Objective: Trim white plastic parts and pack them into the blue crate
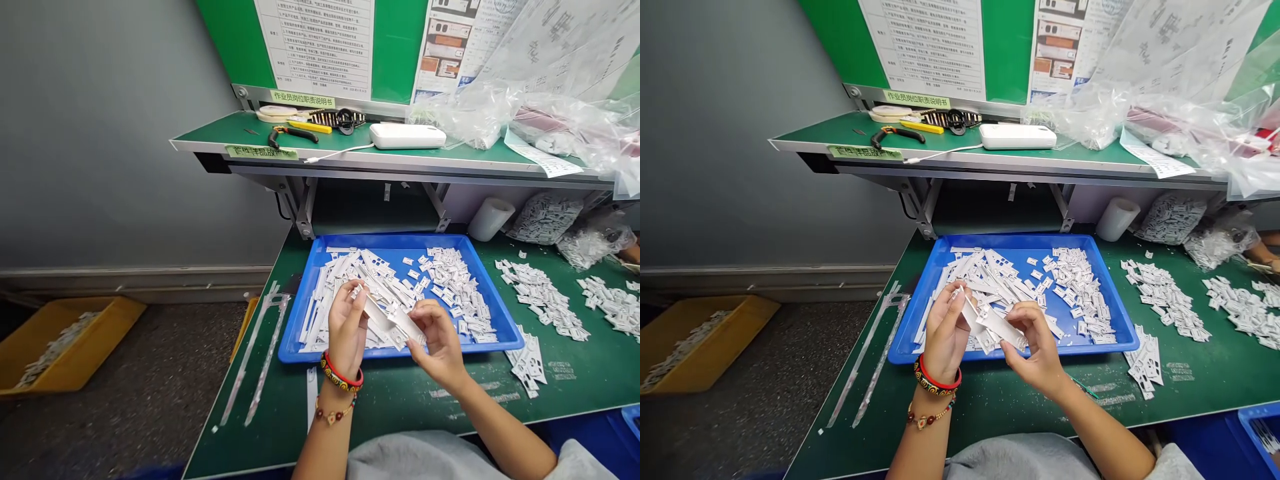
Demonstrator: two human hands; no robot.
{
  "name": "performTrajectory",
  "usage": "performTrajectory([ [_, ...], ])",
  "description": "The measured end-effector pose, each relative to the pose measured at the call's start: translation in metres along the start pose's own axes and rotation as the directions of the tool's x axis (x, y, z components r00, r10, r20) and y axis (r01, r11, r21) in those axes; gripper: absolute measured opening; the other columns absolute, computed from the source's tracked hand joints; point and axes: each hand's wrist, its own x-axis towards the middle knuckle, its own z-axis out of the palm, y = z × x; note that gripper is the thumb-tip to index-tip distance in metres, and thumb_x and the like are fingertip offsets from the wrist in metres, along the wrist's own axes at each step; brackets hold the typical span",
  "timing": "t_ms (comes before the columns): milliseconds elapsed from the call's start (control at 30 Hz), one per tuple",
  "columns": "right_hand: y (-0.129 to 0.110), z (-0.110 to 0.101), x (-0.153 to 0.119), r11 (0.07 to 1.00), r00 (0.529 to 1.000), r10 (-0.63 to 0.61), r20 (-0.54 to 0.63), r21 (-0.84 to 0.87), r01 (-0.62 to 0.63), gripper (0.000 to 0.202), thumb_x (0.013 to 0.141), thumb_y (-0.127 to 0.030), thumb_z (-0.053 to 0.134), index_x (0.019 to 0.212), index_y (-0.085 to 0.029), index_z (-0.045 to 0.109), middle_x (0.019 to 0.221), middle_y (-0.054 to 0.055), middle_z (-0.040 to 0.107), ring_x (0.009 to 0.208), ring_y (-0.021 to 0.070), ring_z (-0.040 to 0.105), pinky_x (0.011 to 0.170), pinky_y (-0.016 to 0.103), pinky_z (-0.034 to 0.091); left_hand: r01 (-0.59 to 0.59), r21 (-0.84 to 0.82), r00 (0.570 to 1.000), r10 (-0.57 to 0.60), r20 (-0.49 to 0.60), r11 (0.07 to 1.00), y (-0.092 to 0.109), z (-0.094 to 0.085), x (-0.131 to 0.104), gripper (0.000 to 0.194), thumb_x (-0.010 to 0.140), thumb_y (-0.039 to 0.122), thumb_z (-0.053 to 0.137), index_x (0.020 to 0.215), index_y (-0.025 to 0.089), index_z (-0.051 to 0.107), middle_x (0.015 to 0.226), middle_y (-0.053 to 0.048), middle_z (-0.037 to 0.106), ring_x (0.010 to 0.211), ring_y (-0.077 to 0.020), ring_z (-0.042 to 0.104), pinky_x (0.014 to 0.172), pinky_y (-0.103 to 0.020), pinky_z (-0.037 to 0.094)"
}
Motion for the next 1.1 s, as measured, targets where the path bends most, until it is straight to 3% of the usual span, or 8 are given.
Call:
performTrajectory([
  [300, 0.003, 0.003, -0.005, 1.000, 1.000, 0.022, -0.015, -0.001, -0.022, 0.041, 0.086, -0.031, 0.056, 0.126, -0.030, 0.049, 0.095, 0.006, 0.046, 0.082, 0.0199, 0.053, 0.069, 0.032, 0.051, 0.149, -0.069, 0.989, -0.148, 0.019, 0.986, -0.028, 0.010, -0.012, 0.039, 0.066, 0.039, 0.082, 0.093, 0.021, 0.061, 0.083, 0.000, 0.059, 0.071, -0.0116, 0.058, 0.065, -0.021, 0.048],
  [467, 0.020, -0.015, -0.021, 0.996, 0.992, 0.055, -0.116, -0.060, -0.062, 0.016, 0.086, -0.042, 0.058, 0.087, -0.026, 0.058, 0.080, 0.002, 0.046, 0.073, 0.0198, 0.049, 0.061, 0.031, 0.045, 0.068, 0.304, 0.967, -0.138, 0.215, 0.950, -0.059, 0.001, -0.014, 0.030, 0.072, 0.041, 0.075, 0.089, 0.020, 0.062, 0.085, -0.004, 0.062, 0.078, -0.0178, 0.061, 0.071, -0.028, 0.049],
  [567, 0.046, -0.046, -0.029, 0.973, 0.887, 0.223, -0.404, 0.040, -0.227, 0.028, 0.092, -0.045, 0.050, 0.074, -0.024, 0.051, 0.081, 0.003, 0.050, 0.078, 0.0201, 0.053, 0.070, 0.034, 0.047, -0.214, 0.677, 0.910, -0.109, 0.401, 0.704, -0.062, -0.009, 0.023, 0.023, 0.075, 0.034, 0.069, 0.095, 0.023, 0.065, 0.099, -0.008, 0.066, 0.090, -0.0239, 0.061, 0.082, -0.037, 0.050],
  [667, 0.078, -0.075, -0.031, 0.916, 0.728, 0.401, -0.556, 0.226, -0.332, 0.033, 0.087, -0.053, 0.056, 0.076, -0.023, 0.049, 0.077, 0.001, 0.053, 0.069, 0.0171, 0.056, 0.066, 0.033, 0.049, -0.534, 0.845, 0.820, -0.231, 0.523, 0.017, -0.065, -0.007, 0.080, 0.018, 0.086, 0.024, 0.051, 0.095, 0.025, 0.066, 0.104, -0.006, 0.070, 0.108, -0.0271, 0.056, 0.098, -0.047, 0.041],
  [700, 0.087, -0.081, -0.032, 0.898, 0.684, 0.439, -0.582, 0.285, -0.334, 0.036, 0.085, -0.055, 0.058, 0.075, -0.023, 0.046, 0.071, -0.003, 0.050, 0.059, 0.0138, 0.052, 0.060, 0.030, 0.047, -0.550, 0.833, 0.815, -0.254, 0.521, -0.056, -0.069, -0.003, 0.099, 0.020, 0.084, 0.019, 0.051, 0.095, 0.024, 0.068, 0.107, -0.007, 0.070, 0.113, -0.0288, 0.054, 0.103, -0.051, 0.035],
  [833, 0.107, -0.083, -0.036, 0.890, 0.598, 0.455, -0.660, 0.319, -0.325, 0.044, 0.083, -0.059, 0.061, 0.073, -0.024, 0.036, 0.054, -0.012, 0.029, 0.040, 0.0059, 0.027, 0.041, 0.020, 0.029, -0.597, 0.784, 0.782, -0.342, 0.521, -0.170, -0.105, 0.012, 0.146, 0.027, 0.070, 0.004, 0.058, 0.083, 0.023, 0.072, 0.101, -0.007, 0.072, 0.115, -0.0310, 0.053, 0.112, -0.057, 0.018],
  [967, 0.111, -0.072, -0.045, 0.878, 0.616, 0.455, -0.643, 0.206, -0.433, 0.041, 0.081, -0.060, 0.061, 0.088, -0.022, 0.048, 0.055, -0.011, 0.036, 0.044, 0.0073, 0.033, 0.042, 0.020, 0.030, -0.617, 0.755, 0.769, -0.375, 0.518, -0.221, -0.135, 0.006, 0.158, 0.024, 0.074, 0.010, 0.060, 0.088, 0.024, 0.074, 0.108, -0.008, 0.069, 0.115, -0.0301, 0.054, 0.113, -0.056, 0.018],
  [1100, 0.117, -0.068, -0.052, 0.872, 0.634, 0.416, -0.652, 0.088, -0.482, 0.043, 0.082, -0.063, 0.057, 0.090, -0.021, 0.053, 0.058, -0.007, 0.044, 0.050, 0.0111, 0.042, 0.048, 0.024, 0.037, -0.649, 0.729, 0.746, -0.365, 0.557, -0.216, -0.134, -0.007, 0.155, 0.028, 0.076, 0.015, 0.058, 0.096, 0.025, 0.073, 0.113, -0.009, 0.068, 0.116, -0.0300, 0.055, 0.113, -0.057, 0.020],
])
